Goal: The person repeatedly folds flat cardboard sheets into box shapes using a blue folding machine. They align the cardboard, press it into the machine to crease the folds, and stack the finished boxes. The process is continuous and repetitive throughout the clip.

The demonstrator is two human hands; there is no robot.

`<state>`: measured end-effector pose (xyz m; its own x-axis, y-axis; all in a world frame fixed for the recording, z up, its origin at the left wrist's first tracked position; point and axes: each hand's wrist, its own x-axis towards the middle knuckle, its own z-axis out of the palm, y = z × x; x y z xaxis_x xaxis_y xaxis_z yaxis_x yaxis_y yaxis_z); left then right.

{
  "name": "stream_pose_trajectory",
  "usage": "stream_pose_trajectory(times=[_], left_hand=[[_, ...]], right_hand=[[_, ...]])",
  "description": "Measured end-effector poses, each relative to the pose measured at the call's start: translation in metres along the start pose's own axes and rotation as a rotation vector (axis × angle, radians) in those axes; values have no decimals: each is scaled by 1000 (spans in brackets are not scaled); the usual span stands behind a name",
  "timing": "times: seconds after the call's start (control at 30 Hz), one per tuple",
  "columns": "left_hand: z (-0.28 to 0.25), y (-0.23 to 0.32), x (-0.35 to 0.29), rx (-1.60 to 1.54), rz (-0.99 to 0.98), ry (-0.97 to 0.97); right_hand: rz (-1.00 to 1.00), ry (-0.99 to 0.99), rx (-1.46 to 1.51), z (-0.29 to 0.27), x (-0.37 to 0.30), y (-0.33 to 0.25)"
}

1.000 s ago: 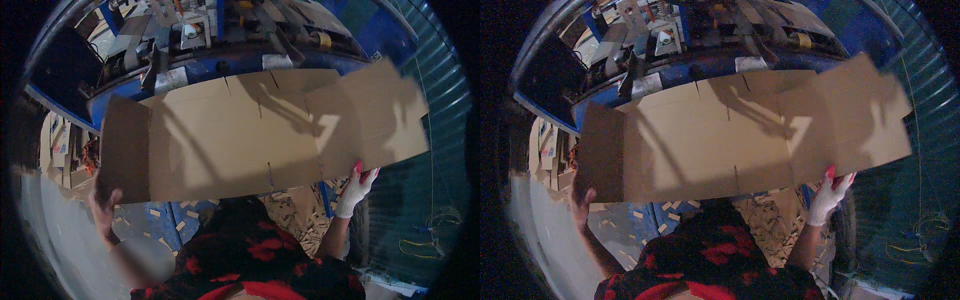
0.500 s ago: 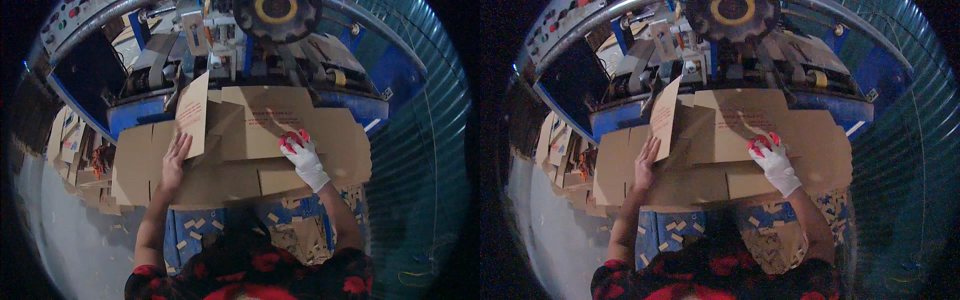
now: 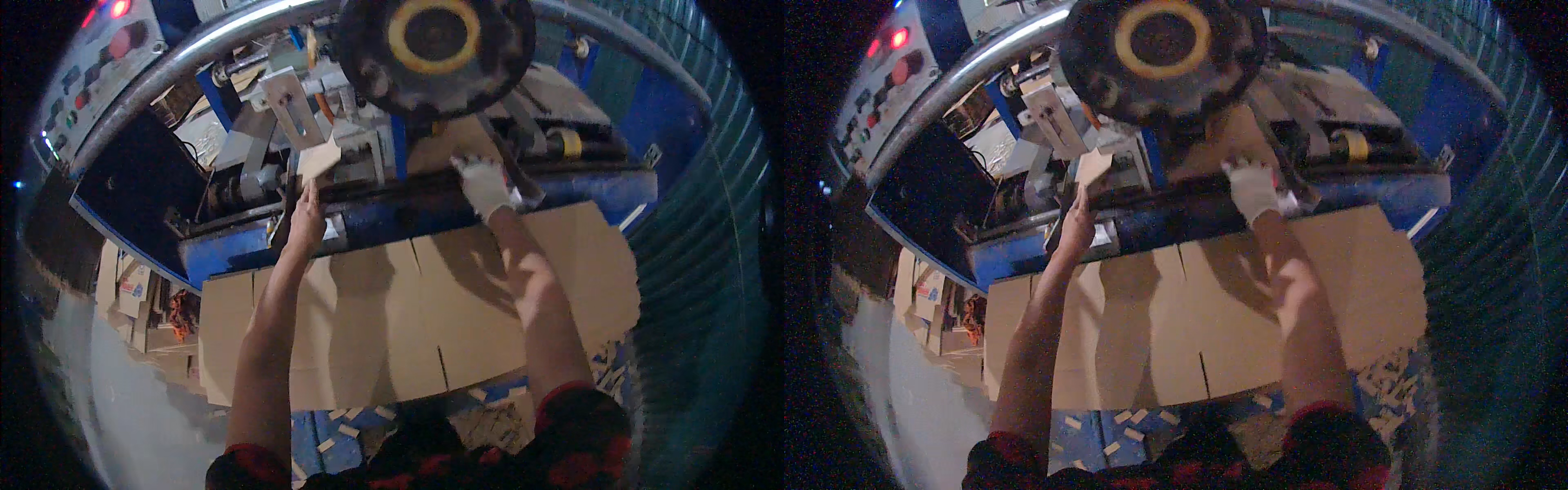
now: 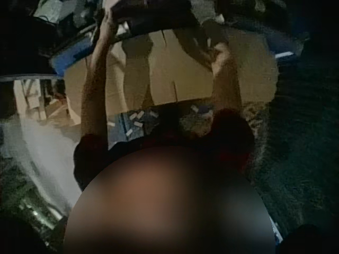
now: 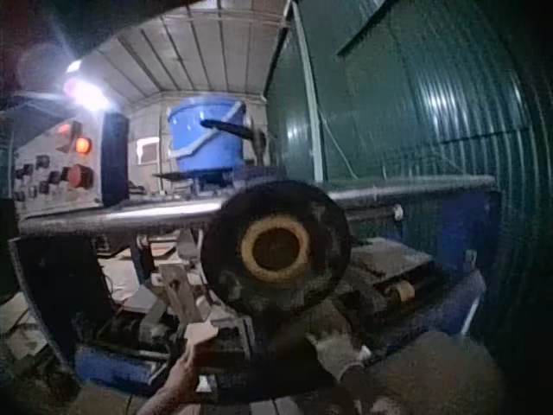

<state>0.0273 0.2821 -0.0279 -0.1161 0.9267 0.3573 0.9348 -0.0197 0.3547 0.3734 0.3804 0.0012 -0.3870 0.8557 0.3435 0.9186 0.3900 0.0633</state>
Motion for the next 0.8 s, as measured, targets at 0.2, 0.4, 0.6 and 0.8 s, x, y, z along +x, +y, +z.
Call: stream_pose_trajectory(times=[0.2,0.4,0.6,0.8], left_hand=[[-76,-57,-183,-181,-22,115],[-146,-141,-357,62,-622,57],[-181,-142,-403,345,-801,-144],[-197,-96,-374,732,-756,-235]], right_hand=[[41,132,205,-43,-126,43],[350,-101,-100,-81,-296,52],[729,185,-181,-109,-411,52],[1315,761,1670,-92,-442,66]])
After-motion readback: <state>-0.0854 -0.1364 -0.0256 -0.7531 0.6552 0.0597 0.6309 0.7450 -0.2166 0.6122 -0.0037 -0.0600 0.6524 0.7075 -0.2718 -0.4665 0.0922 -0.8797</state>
